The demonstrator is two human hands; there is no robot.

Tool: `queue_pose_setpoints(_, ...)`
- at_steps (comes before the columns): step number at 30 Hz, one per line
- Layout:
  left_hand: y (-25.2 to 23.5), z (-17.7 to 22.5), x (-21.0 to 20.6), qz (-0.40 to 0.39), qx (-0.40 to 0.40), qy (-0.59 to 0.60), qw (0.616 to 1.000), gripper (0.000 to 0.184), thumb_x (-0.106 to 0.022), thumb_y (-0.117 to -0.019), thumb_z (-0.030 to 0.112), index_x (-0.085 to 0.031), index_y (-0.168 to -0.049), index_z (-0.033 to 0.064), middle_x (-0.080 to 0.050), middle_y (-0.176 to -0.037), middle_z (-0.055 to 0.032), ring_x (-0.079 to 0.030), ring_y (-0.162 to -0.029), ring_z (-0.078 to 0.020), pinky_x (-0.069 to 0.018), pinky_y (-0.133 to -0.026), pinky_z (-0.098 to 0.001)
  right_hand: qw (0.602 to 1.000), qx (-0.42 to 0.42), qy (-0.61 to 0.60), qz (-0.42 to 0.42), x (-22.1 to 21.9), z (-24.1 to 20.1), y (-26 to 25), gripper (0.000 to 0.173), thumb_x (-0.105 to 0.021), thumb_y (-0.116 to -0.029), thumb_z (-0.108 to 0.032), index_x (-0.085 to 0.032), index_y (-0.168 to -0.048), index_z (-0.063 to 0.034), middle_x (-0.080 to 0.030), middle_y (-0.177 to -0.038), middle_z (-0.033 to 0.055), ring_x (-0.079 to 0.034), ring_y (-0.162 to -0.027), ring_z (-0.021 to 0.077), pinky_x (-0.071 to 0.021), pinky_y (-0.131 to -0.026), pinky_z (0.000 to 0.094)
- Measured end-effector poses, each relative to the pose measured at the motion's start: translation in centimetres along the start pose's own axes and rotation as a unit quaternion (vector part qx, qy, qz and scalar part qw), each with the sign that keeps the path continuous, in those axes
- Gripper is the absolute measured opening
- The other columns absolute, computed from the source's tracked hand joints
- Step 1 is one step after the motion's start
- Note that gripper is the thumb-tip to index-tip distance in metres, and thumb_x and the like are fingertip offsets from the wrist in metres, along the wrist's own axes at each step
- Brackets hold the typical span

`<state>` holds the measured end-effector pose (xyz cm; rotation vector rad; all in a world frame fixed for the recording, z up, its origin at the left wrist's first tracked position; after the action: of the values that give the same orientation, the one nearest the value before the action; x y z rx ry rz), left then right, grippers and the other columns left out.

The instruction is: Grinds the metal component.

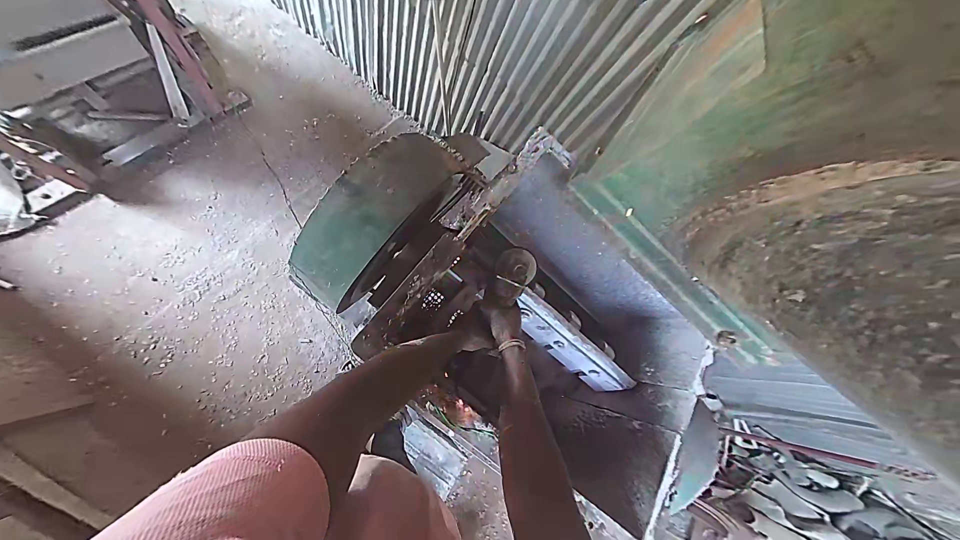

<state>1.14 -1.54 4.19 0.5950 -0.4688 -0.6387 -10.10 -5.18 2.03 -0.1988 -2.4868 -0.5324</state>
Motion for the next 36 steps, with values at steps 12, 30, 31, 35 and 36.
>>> queue_pose_setpoints(12,-0.4,1.5,-1.0,-0.032,0.018,0.12,0.992,0.049,-0.065,-0.0999,0.021,-0.053,-0.14,-0.0056,-0.055,-0.139,-0.0271,-0.055,-0.126,-0.036,-0.045,-0.104,-0.0518,0.984,0.005,0.157,-0.079,0.8,-1.7,-1.7,0.065,-0.089,-0.0766,-0.02,-0.059,-0.13,0.0004,-0.069,-0.116,0.0196,-0.065,-0.111,0.029,-0.0513,-0.099,0.0495)
queue_pose_setpoints(30,-3.4,0.0,-1.0,-0.009,0.021,0.151,0.988,0.063,-0.072,-0.0941,0.022,-0.047,-0.146,-0.0024,-0.055,-0.141,-0.0269,-0.056,-0.126,-0.0364,-0.0467,-0.103,-0.0545,0.973,0.032,0.201,-0.104,-0.2,-2.0,-2.8,0.059,-0.084,-0.0797,-0.023,-0.061,-0.128,0.0013,-0.069,-0.119,0.0199,-0.064,-0.114,0.0287,-0.0502,-0.102,0.0495)
queue_pose_setpoints(31,-2.9,0.4,-0.8,-0.016,0.027,0.152,0.988,0.06,-0.071,-0.0952,0.021,-0.047,-0.145,-0.0032,-0.055,-0.139,-0.0268,-0.056,-0.124,-0.0357,-0.0463,-0.102,-0.0535,0.973,0.034,0.205,-0.102,-0.2,-2.0,-2.8,0.061,-0.085,-0.0788,-0.023,-0.061,-0.129,0.0015,-0.068,-0.119,0.0204,-0.064,-0.115,0.0296,-0.0498,-0.102,0.0502)
queue_pose_setpoints(35,-2.2,0.7,-0.3,-0.007,0.009,0.138,0.99,0.051,-0.069,-0.097,0.016,-0.051,-0.14,-0.0053,-0.056,-0.136,-0.0269,-0.056,-0.122,-0.0344,-0.0468,-0.101,-0.0501,0.973,0.034,0.204,-0.102,-0.3,-2.1,-2.8,0.065,-0.087,-0.0786,-0.022,-0.059,-0.131,0.0031,-0.068,-0.12,0.0223,-0.064,-0.116,0.0315,-0.0493,-0.103,0.0509)
queue_pose_setpoints(36,-3.1,0.3,-0.8,-0.006,-0.002,0.126,0.992,0.05,-0.067,-0.0975,0.015,-0.051,-0.139,-0.0084,-0.055,-0.137,-0.0299,-0.056,-0.126,-0.0374,-0.0451,-0.104,-0.0527,0.973,0.031,0.202,-0.104,-0.3,-2.1,-2.8,0.066,-0.087,-0.0787,-0.022,-0.058,-0.133,0.0035,-0.067,-0.122,0.023,-0.063,-0.117,0.0317,-0.0488,-0.104,0.0508)
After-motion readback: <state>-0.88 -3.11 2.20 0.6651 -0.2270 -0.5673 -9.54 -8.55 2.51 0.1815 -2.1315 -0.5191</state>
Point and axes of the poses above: each hand's wrist, its own y-axis away from the middle knuckle, its own x-axis out of the back of the hand, z = x × y, the point moved 3 cm from there along -y, towards the middle knuckle
